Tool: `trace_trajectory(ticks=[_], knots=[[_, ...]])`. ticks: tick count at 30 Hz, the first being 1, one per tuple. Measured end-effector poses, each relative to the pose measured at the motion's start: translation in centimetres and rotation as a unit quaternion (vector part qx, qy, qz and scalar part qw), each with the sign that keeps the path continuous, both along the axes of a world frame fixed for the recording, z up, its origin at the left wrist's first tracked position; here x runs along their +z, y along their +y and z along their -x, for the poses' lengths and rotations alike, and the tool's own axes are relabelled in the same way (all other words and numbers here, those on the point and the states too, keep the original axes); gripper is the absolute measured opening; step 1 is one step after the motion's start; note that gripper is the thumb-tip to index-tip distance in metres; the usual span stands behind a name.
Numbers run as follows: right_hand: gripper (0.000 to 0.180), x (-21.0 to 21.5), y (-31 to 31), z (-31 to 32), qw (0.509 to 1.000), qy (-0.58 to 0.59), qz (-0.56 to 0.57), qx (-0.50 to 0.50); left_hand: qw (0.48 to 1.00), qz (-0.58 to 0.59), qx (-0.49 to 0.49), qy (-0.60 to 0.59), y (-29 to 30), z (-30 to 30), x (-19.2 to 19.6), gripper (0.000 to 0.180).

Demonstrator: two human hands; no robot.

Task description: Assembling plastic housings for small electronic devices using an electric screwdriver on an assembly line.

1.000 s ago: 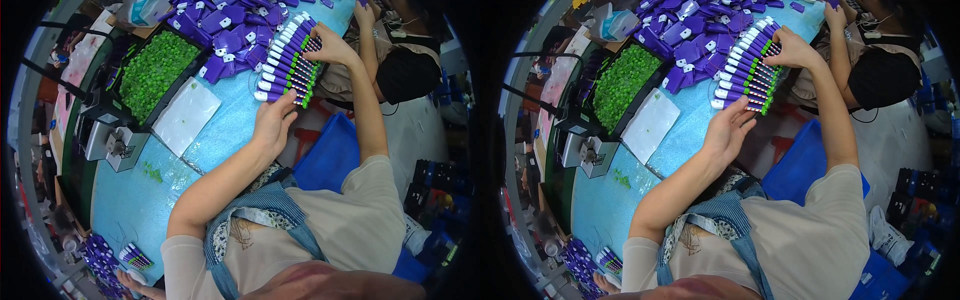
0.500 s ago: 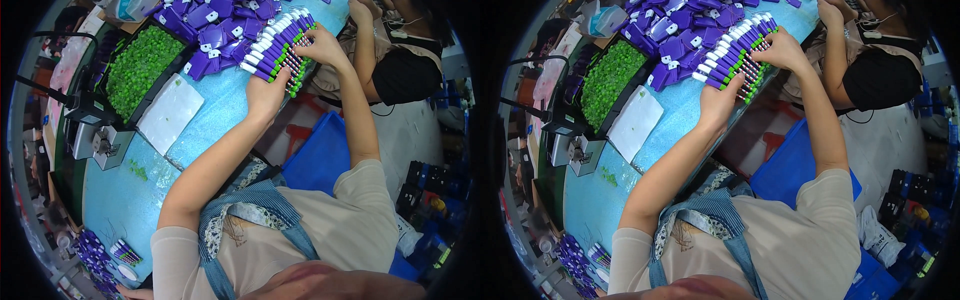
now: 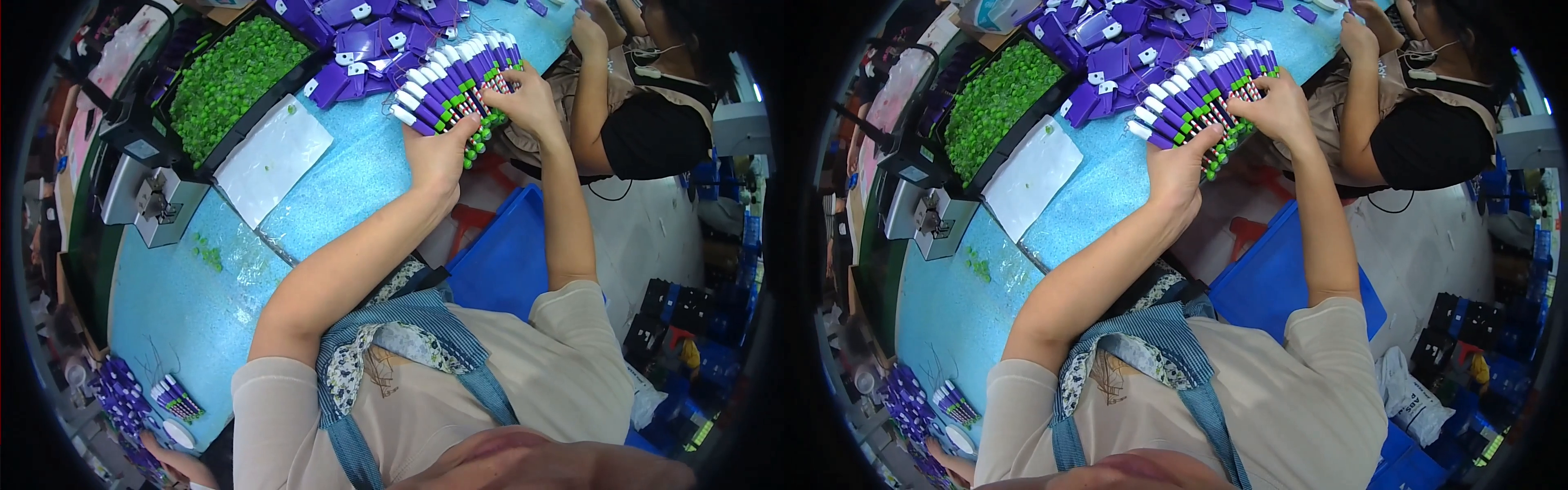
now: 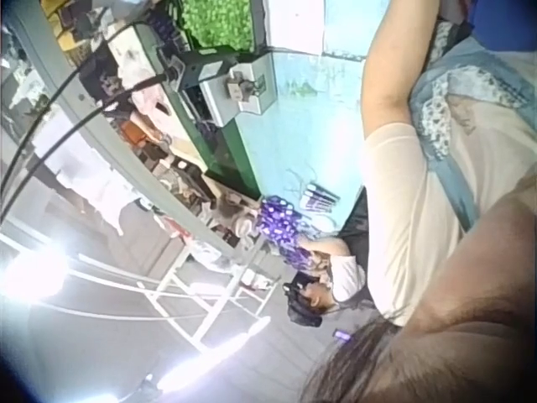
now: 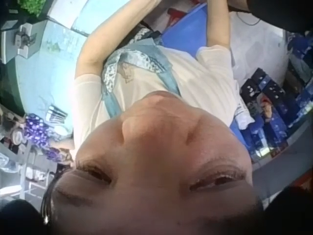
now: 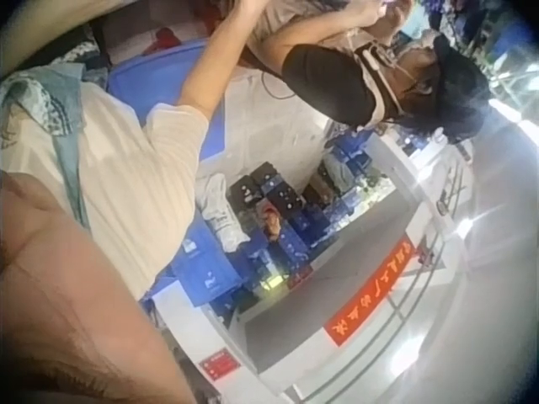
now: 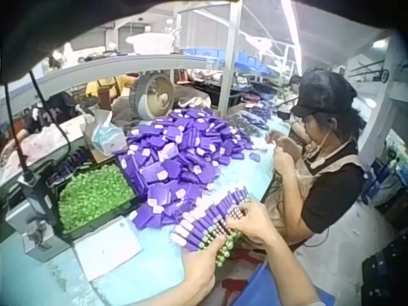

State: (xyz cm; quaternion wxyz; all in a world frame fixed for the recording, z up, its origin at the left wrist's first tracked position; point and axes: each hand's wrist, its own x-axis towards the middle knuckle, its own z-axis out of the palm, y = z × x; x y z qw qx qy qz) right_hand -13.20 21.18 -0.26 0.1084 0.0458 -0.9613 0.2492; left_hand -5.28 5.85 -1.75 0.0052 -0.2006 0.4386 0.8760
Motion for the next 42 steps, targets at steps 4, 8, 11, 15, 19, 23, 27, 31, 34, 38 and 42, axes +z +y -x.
trace_trajectory(ticks=[4,8,11,15,19,23,27,31,34,38,42], knots=[[0.059,0.5,-0.4,-2.2,0.999,0.015,0.035,0.008,0.999,0.025,-0.008,0.018,-0.2,-1.4,0.0,0.058],[0.048,0.8,-0.3,-3.3,0.994,0.026,0.102,0.014,0.999,0.031,-0.016,0.041,-0.3,-2.5,0.5,0.060],[0.047,1.7,-1.4,-4.7,0.992,0.073,0.106,-0.001,0.998,0.017,-0.013,0.062,-1.0,-3.2,1.2,0.059],[0.051,2.0,-1.5,-5.1,0.986,0.129,0.105,0.008,0.988,0.069,0.013,0.135,-2.8,-5.0,3.0,0.054],[0.052,6.4,-6.8,-7.7,0.973,0.128,0.183,0.062,0.981,0.084,0.070,0.160,-6.9,-8.3,6.2,0.045],[0.051,9.8,-13.7,-9.9,0.948,0.233,0.148,0.157,0.965,0.133,0.090,0.209,-12.6,-13.1,9.5,0.022],[0.053,12.5,-23.8,-13.0,0.902,0.268,0.184,0.285,0.925,0.233,0.211,0.215,-19.1,-18.9,10.4,0.014],[0.053,13.4,-34.0,-16.5,0.843,0.272,0.199,0.419,0.882,0.206,0.374,0.200,-24.6,-23.8,10.5,0.017],[0.050,11.6,-41.8,-18.3,0.813,0.228,0.244,0.478,0.872,0.164,0.430,0.169,-28.9,-26.9,9.5,0.034],[0.052,7.9,-48.8,-19.7,0.843,0.133,0.191,0.486,0.862,0.117,0.475,0.132,-34.4,-28.2,7.7,0.035],[0.053,4.6,-52.3,-20.0,0.879,-0.009,0.082,0.470,0.887,0.051,0.456,0.058,-39.2,-28.7,3.6,0.038]])
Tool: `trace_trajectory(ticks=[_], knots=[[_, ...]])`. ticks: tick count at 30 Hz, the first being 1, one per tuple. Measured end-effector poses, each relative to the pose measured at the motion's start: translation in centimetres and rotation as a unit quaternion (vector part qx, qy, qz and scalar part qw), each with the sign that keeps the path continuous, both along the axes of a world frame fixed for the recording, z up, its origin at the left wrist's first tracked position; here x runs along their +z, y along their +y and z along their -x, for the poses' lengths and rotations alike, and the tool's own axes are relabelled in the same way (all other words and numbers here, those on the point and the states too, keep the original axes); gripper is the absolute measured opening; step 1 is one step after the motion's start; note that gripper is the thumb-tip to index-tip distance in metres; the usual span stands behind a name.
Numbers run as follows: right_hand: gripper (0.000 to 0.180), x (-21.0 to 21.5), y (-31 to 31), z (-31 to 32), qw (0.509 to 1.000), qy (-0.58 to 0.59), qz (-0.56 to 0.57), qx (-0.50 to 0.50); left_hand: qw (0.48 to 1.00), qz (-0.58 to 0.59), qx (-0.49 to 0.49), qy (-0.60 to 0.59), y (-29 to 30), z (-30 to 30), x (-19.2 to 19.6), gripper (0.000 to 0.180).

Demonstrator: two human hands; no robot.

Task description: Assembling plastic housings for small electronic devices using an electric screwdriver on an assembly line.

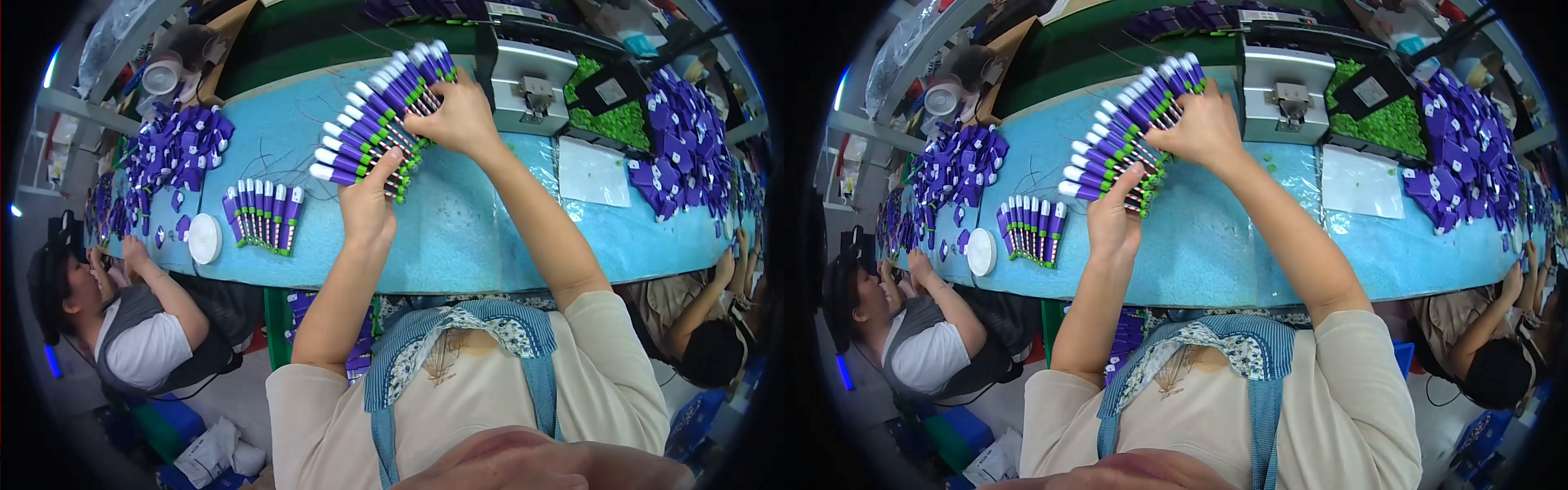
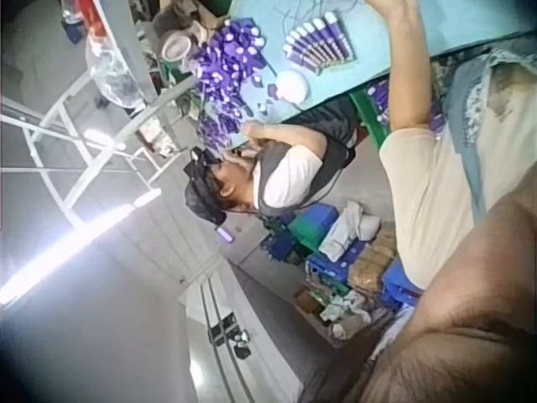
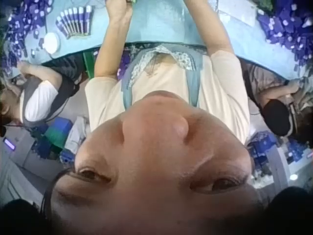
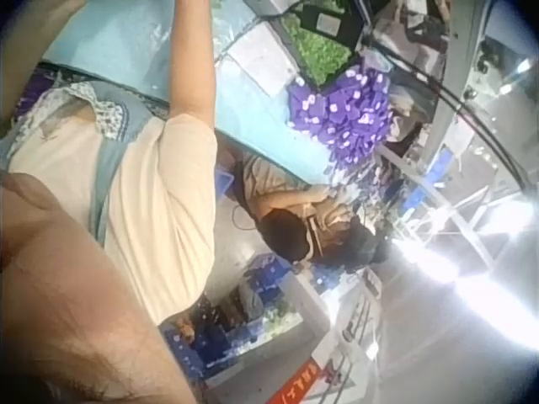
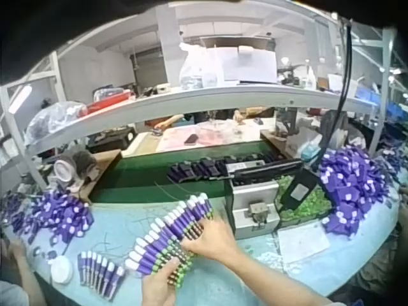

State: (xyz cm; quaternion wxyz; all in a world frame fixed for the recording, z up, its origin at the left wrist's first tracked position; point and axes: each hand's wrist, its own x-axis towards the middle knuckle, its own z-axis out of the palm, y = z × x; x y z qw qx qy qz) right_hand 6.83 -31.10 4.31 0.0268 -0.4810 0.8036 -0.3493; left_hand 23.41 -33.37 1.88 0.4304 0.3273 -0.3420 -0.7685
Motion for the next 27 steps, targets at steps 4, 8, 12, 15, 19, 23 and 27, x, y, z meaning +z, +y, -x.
trace_trajectory(ticks=[4,8,12,15,19,23,27], knots=[[0.055,-3.7,-1.6,0.1,0.991,0.001,-0.118,-0.059,0.990,-0.089,-0.091,-0.056,-4.8,0.8,-3.9,0.027],[0.063,-4.2,-1.9,-0.1,0.987,0.063,-0.125,-0.083,0.960,-0.100,-0.229,-0.129,-10.6,0.8,-3.8,0.024],[0.064,-3.9,-3.4,0.1,0.986,0.032,-0.159,-0.047,0.934,-0.090,-0.282,-0.198,-16.8,1.0,-1.4,0.032],[0.059,-2.3,-3.6,-0.1,0.985,-0.082,-0.152,0.019,0.894,-0.059,-0.364,-0.255,-22.0,0.5,-1.1,0.038],[0.059,-2.1,-2.7,-0.8,0.993,-0.079,-0.075,0.051,0.859,0.011,-0.373,-0.351,-24.9,0.4,0.0,0.062],[0.053,-1.7,-3.6,-1.8,0.981,0.052,-0.170,0.076,0.741,0.112,-0.351,-0.561,-26.6,0.1,1.2,0.080],[0.059,-1.7,-4.5,-2.5,0.972,0.101,-0.202,0.062,0.671,0.177,-0.278,-0.664,-26.5,-0.8,1.8,0.077]])
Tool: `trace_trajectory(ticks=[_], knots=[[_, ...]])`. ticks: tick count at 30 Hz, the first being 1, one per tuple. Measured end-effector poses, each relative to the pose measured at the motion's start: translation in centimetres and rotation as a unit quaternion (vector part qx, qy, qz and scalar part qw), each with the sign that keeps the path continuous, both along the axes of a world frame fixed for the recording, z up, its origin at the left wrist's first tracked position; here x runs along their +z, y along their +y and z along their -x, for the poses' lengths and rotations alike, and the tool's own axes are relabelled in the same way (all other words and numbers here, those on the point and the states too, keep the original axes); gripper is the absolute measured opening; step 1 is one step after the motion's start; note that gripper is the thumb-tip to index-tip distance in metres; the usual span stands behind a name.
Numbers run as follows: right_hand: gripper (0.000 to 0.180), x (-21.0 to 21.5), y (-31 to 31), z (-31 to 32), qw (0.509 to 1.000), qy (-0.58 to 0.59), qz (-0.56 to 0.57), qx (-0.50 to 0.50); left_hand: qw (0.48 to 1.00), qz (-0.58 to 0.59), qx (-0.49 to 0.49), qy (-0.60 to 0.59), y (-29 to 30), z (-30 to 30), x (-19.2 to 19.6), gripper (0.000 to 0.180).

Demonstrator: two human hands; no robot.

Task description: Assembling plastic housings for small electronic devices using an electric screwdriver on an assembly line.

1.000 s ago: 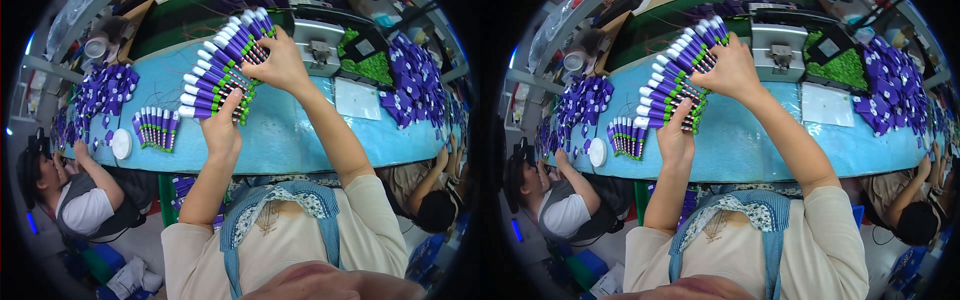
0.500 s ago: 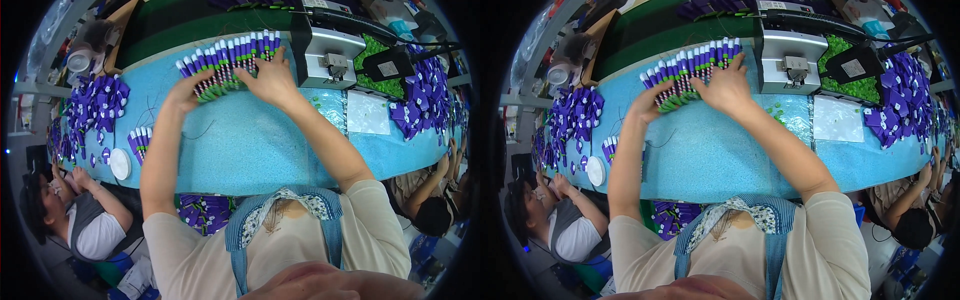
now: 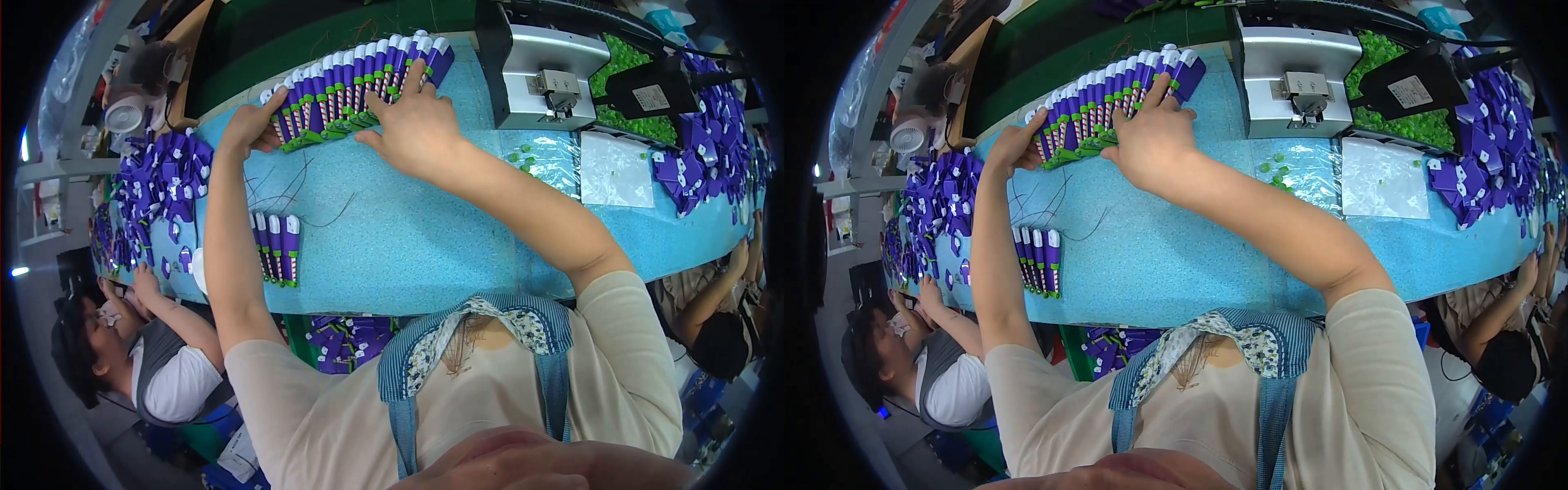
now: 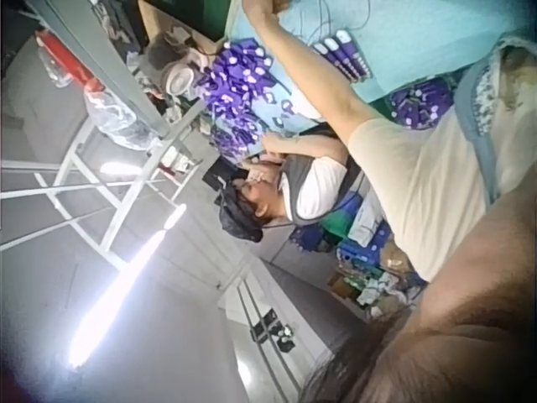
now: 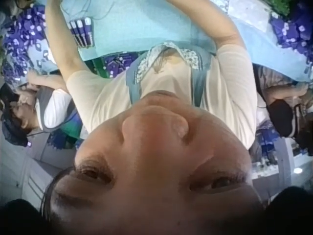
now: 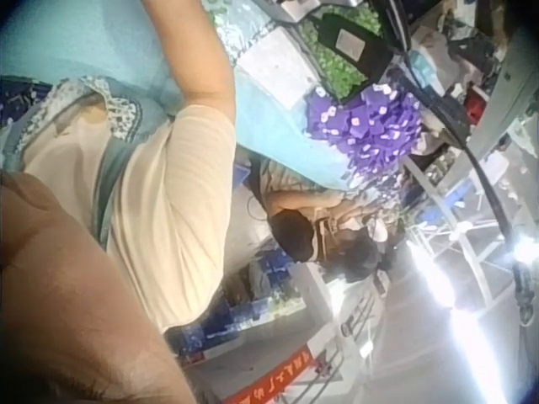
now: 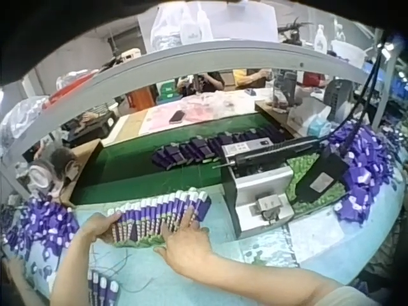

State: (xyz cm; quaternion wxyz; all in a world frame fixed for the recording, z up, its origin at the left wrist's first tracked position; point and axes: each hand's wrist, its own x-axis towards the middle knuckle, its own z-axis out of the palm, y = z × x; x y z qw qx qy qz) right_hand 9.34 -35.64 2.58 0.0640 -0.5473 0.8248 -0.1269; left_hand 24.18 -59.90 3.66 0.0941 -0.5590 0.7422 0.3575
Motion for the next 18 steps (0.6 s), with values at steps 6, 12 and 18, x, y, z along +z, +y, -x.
trace_trajectory(ticks=[6,12,18], knots=[[0.056,-1.0,2.3,1.6,0.990,-0.064,0.127,0.004,0.866,0.475,-0.047,0.148,9.2,2.8,-0.4,0.045],[0.028,1.1,8.5,5.2,0.906,-0.209,0.362,0.064,0.783,0.454,-0.209,0.370,20.4,9.2,-2.4,0.040],[0.025,0.6,18.8,9.2,0.893,-0.288,0.344,-0.040,0.797,0.291,-0.335,0.410,27.6,9.4,-3.6,0.063]])
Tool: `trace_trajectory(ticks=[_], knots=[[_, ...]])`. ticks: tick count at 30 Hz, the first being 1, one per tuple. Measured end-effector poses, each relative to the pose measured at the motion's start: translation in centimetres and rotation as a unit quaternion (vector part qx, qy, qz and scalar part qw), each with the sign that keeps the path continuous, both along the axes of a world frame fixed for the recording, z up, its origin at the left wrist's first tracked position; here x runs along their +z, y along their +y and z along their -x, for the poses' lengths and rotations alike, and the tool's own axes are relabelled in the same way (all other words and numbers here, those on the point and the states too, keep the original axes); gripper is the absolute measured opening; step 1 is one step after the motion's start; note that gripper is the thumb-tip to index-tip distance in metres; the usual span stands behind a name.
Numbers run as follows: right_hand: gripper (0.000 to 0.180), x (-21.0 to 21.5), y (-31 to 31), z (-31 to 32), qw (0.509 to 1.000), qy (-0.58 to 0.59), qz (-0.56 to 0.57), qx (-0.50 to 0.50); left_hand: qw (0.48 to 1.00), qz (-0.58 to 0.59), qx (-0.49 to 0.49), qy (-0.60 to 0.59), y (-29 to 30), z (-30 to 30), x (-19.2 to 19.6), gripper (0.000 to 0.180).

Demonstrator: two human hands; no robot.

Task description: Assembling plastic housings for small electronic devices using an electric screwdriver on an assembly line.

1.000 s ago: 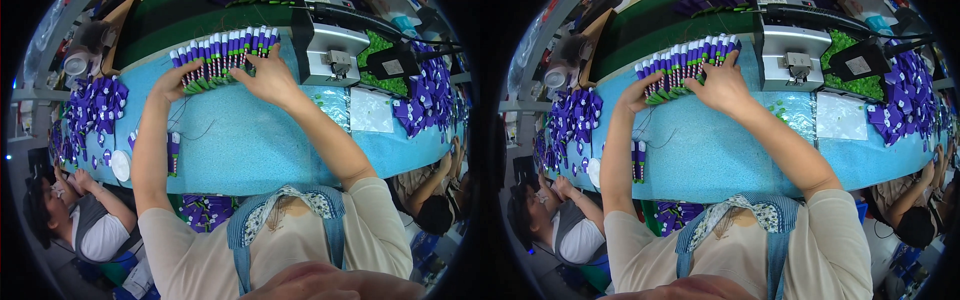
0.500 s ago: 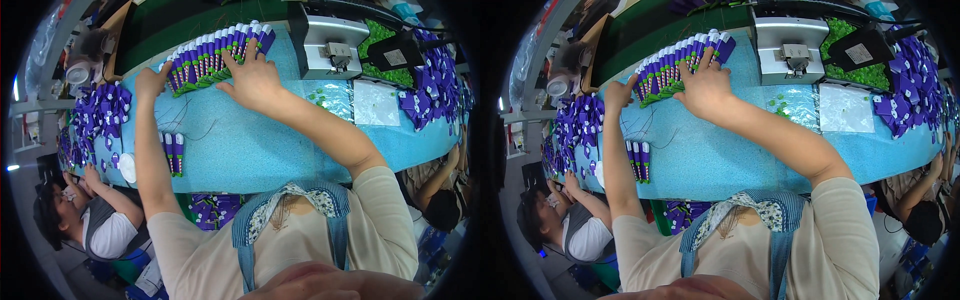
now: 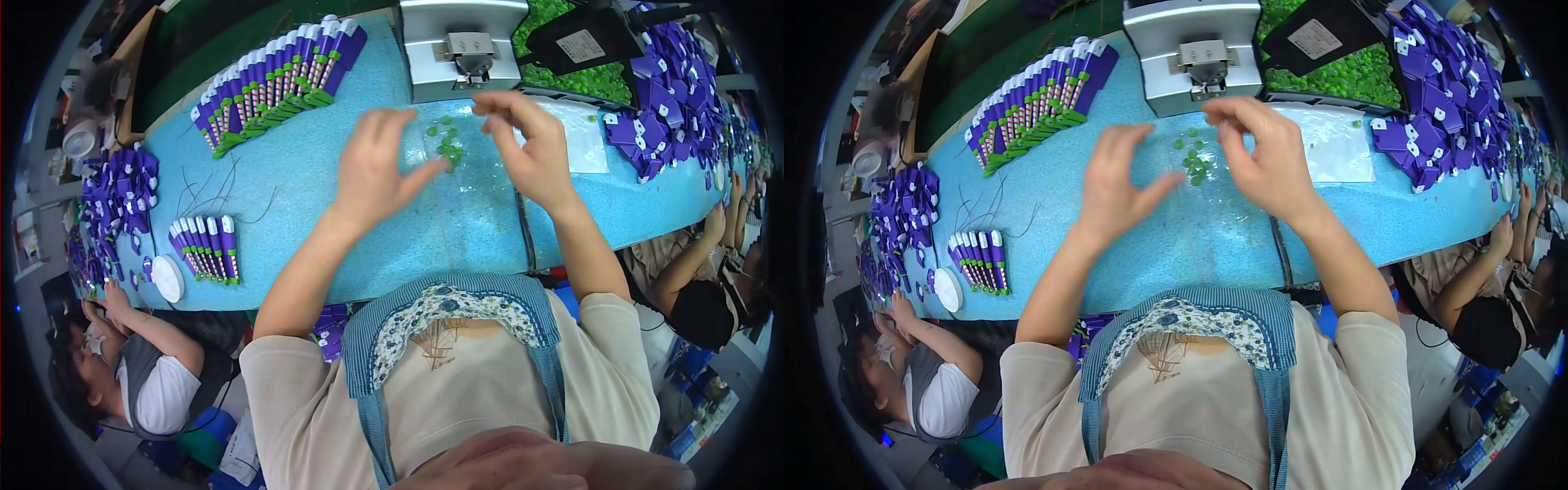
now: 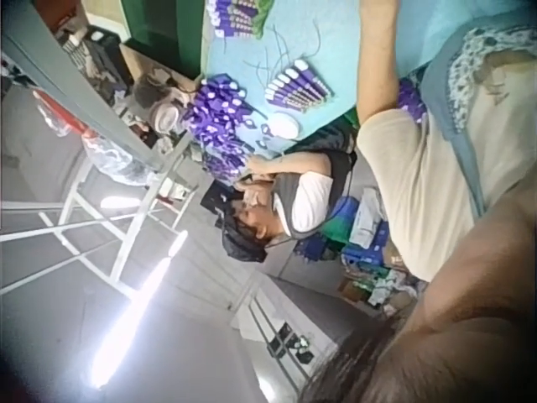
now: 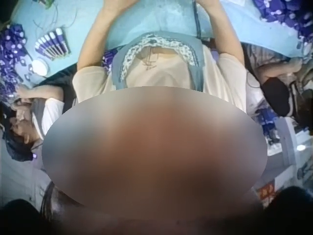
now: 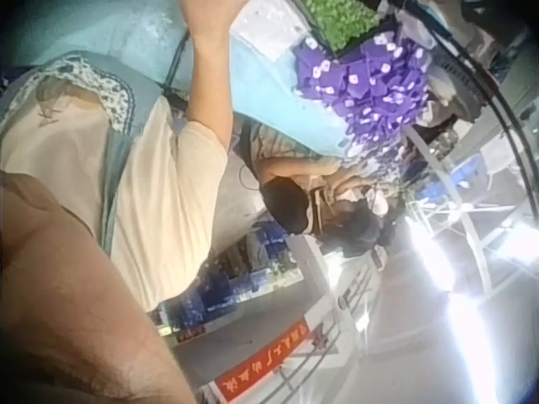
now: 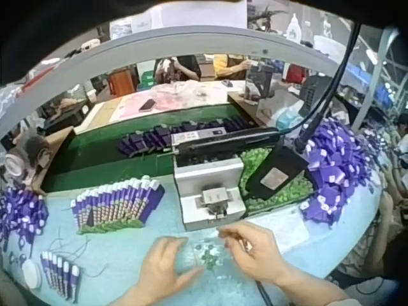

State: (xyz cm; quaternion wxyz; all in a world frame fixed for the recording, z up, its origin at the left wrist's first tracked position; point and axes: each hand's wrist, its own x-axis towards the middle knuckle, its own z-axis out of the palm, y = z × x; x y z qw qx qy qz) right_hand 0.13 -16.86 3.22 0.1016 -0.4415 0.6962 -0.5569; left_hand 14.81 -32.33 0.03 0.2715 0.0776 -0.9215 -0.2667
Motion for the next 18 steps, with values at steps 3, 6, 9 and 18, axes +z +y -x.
trace_trajectory(ticks=[3,6,9,18], knots=[[0.039,-0.8,2.1,-0.3,0.991,-0.021,-0.127,0.043,0.998,0.011,0.000,-0.068,2.4,0.5,-0.4,0.081],[0.059,-1.4,2.2,-0.6,0.967,-0.044,-0.234,0.086,0.986,0.054,0.009,-0.156,2.7,2.2,-0.8,0.088],[0.057,-3.1,2.0,-0.5,0.976,0.002,-0.213,0.050,0.981,0.081,-0.018,-0.175,2.6,3.4,-1.4,0.081],[0.045,-3.8,1.8,0.0,0.982,0.019,-0.182,-0.040,0.993,0.080,-0.060,-0.063,3.0,6.5,-3.3,0.053]])
